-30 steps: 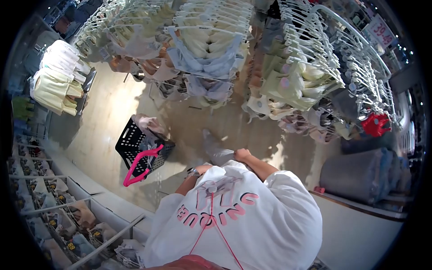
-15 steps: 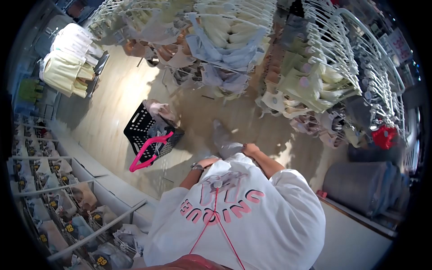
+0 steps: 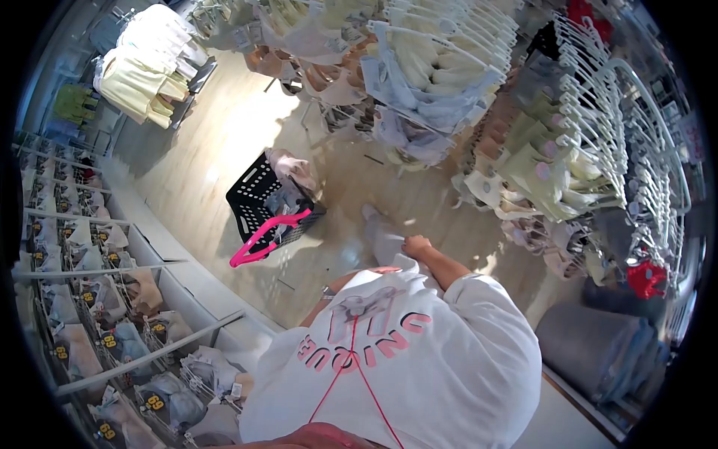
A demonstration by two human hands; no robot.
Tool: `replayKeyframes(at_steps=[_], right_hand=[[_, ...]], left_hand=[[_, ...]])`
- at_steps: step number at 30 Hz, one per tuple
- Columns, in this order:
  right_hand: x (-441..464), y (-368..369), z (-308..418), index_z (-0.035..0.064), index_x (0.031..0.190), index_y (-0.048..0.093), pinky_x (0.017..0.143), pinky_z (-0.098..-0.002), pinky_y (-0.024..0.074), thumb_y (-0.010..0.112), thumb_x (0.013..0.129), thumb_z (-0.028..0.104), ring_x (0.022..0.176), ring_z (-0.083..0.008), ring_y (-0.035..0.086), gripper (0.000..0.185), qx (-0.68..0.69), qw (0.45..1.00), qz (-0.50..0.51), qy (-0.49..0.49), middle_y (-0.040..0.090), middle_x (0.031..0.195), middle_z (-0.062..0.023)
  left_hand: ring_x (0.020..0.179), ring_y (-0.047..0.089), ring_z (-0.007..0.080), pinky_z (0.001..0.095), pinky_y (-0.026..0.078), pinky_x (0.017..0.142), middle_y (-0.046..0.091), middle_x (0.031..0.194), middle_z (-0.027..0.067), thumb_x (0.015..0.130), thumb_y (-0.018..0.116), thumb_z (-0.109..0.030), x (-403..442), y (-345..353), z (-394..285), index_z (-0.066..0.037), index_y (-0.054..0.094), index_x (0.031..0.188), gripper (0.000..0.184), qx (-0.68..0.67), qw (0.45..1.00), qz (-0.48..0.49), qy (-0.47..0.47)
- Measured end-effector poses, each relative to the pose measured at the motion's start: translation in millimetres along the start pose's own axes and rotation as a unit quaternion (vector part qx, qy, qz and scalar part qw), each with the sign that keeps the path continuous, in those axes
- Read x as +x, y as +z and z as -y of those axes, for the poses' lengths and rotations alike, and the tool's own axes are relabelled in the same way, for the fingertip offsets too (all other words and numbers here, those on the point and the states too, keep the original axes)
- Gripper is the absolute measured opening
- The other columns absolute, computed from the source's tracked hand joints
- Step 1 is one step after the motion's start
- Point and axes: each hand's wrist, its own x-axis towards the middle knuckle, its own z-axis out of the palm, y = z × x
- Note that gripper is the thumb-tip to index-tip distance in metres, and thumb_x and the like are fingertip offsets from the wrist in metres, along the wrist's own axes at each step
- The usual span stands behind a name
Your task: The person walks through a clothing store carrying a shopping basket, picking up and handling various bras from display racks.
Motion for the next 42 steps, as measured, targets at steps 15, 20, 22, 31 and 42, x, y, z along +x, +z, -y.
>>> replayKeyframes(at_steps=[15,20,22,31,42], right_hand=[[85.1,-21.5,-29.5,0.0085,0.100,0.066,0.081,-0.0351,0.0489,0.055,0.082,0.031,0.090,-0.0231,0.063,0.031,0.131,0.990,-0.034,-0.046,0.067,0.097,-0.0114],[132.0,-84.4,-69.2,0.0076,0.092,0.065,0.063,-0.0306,0.0501,0.056,0.087,0.022,0.071,-0.0159,0.061,0.018,0.777,0.597,-0.176,-0.094,0.066,0.080,-0.0050],[74.5,-177.4,-38.6,0.0084,0.096,0.063,0.062,-0.0290,0.0501,0.055,0.088,0.019,0.070,-0.0152,0.061,0.016,0.812,0.504,-0.293,-0.010,0.065,0.079,-0.0034],[3.0,-276.7,-45.6,0.0026,0.139,0.031,0.102,-0.0362,0.0348,0.056,0.082,0.010,0.122,-0.0226,0.042,0.063,0.668,0.589,-0.424,-0.166,0.042,0.133,-0.0108],[-11.2,-241.9,-45.5,0.0011,0.118,0.055,0.092,-0.0316,0.0379,0.072,0.072,0.022,0.103,-0.0195,0.053,0.054,0.515,0.824,-0.222,-0.076,0.061,0.107,-0.0056]], left_hand=[[0.116,0.050,0.0192,0.0315,0.037,0.098,0.053,0.129,0.0082,0.095,0.039,-0.050,57.7,-93.0,43.2,-0.005,0.044,0.132,0.059,-0.069,0.992,-0.083,-0.066],[0.114,0.053,0.0195,0.0318,0.039,0.096,0.056,0.126,0.0083,0.095,0.039,-0.051,67.6,-134.4,38.2,-0.005,0.046,0.131,0.058,-0.059,0.984,-0.140,-0.090],[0.109,0.055,0.0176,0.0306,0.041,0.094,0.058,0.122,0.0079,0.095,0.038,-0.050,67.3,-125.9,-11.9,-0.006,0.048,0.128,0.056,0.005,0.981,-0.166,-0.105],[0.105,0.056,0.0172,0.0322,0.042,0.092,0.059,0.115,0.0091,0.091,0.048,-0.051,139.0,-166.9,-189.1,-0.008,0.052,0.120,0.052,-0.098,0.967,-0.212,0.102],[0.114,0.045,0.0235,0.0446,0.034,0.097,0.050,0.127,0.0060,0.084,0.057,-0.055,223.4,-196.4,-244.4,-0.012,0.047,0.126,0.061,-0.344,0.922,-0.140,0.108]])
